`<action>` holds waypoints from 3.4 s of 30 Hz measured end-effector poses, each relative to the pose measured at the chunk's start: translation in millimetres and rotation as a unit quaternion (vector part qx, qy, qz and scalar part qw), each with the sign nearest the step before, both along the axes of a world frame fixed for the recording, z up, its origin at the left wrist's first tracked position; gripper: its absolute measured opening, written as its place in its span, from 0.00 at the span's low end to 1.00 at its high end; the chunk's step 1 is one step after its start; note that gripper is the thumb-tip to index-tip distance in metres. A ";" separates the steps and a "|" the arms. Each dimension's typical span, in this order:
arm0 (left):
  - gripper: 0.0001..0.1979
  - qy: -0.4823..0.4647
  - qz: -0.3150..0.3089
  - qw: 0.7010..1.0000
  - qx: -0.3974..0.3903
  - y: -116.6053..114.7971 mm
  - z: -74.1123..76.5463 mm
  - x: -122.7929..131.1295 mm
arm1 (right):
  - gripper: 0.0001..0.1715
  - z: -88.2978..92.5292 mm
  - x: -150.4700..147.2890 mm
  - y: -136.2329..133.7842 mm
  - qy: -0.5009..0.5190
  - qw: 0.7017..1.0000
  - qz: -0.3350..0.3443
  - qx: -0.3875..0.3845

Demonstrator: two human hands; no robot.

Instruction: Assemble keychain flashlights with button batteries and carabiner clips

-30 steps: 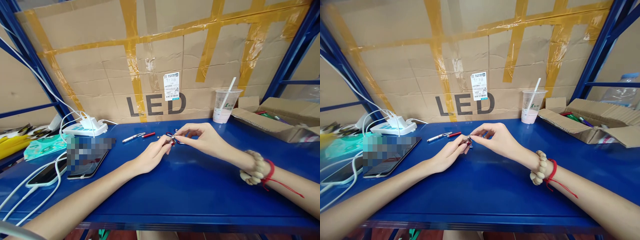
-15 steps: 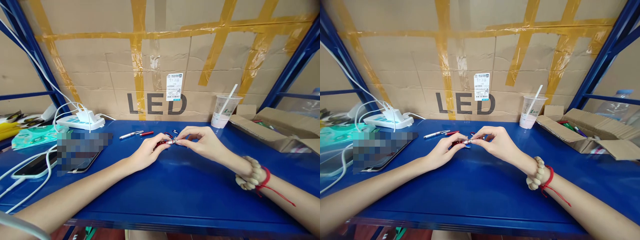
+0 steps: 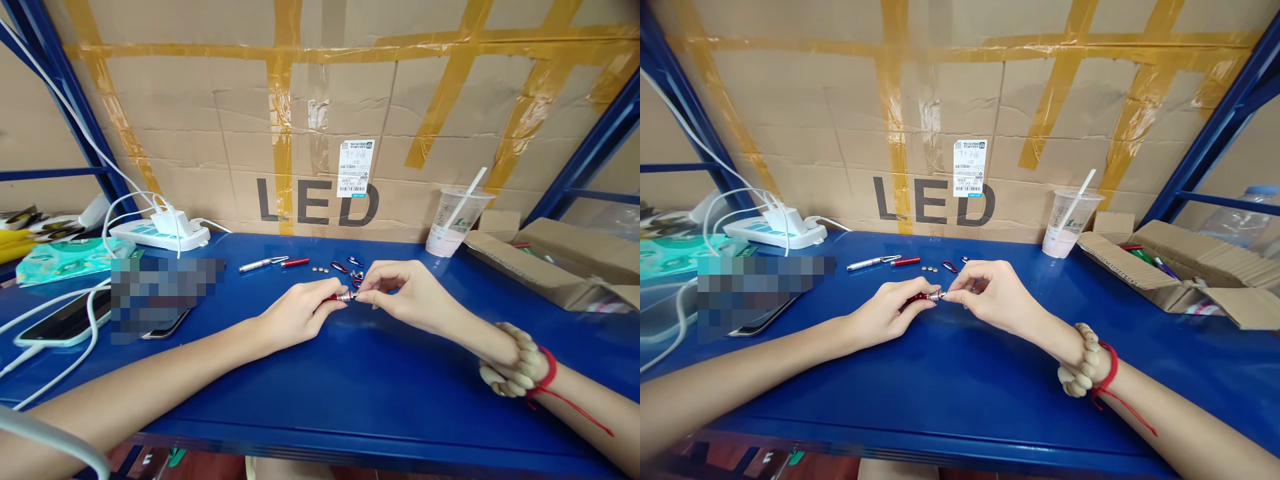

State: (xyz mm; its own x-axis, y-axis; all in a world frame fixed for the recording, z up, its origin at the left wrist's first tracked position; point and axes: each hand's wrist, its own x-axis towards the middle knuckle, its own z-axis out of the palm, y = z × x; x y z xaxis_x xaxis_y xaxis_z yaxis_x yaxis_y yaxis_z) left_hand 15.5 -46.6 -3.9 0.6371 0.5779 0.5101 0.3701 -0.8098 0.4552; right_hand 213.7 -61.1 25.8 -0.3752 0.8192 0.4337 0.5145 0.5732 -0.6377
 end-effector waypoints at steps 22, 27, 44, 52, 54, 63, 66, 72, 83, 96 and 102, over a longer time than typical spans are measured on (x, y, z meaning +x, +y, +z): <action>0.08 0.011 0.005 0.999 -0.031 1.7 4.2 2.6 | 0.16 3.0 7.6 8.4 -0.102 0.992 0.037 0.062; 0.04 0.049 0.007 0.999 -0.012 -3.7 3.4 0.8 | 0.18 0.5 4.6 0.2 -0.199 0.966 0.100 0.131; 0.10 -0.002 0.055 0.998 0.019 5.0 3.5 4.6 | 0.21 -5.5 1.1 8.3 -0.024 1.000 -0.016 -0.009; 0.09 0.006 0.043 0.999 -0.005 5.8 4.1 3.4 | 0.10 -3.0 9.5 13.0 -0.054 0.983 0.017 0.176; 0.09 0.032 0.027 0.999 -0.022 3.7 3.4 3.0 | 0.09 -4.3 9.9 12.9 -0.072 0.982 0.027 0.172; 0.06 0.033 0.039 0.999 0.011 0.4 -2.0 2.2 | 0.06 -10.8 4.6 11.5 -0.022 0.993 0.028 0.112; 0.07 0.017 0.042 0.998 0.047 1.0 -3.0 1.8 | 0.07 -10.0 0.1 8.3 0.022 0.999 0.003 0.025; 0.08 0.025 0.049 0.993 0.101 1.2 -3.2 1.3 | 0.18 -6.9 -1.6 6.7 0.079 0.974 -0.013 -0.212; 0.06 -0.016 0.027 0.999 -0.020 5.5 -0.4 2.9 | 0.25 -9.2 4.1 18.2 0.064 0.979 0.024 -0.191; 0.08 -0.117 0.061 0.983 -0.124 9.9 3.5 8.2 | 0.14 -1.9 18.3 25.2 -0.134 0.985 -0.101 0.045; 0.11 -0.178 0.078 0.950 -0.244 16.7 2.6 8.9 | 0.07 -10.2 26.1 30.6 -0.316 0.935 -0.127 0.101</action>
State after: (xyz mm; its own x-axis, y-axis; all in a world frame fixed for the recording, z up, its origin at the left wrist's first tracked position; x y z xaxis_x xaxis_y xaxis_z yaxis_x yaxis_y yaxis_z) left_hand 24.4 -29.9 -1.4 0.3617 0.8743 0.3236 0.2200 -0.4174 0.8817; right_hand 239.8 -30.5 15.7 -0.4140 0.8416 0.3469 0.8876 0.4578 -0.0514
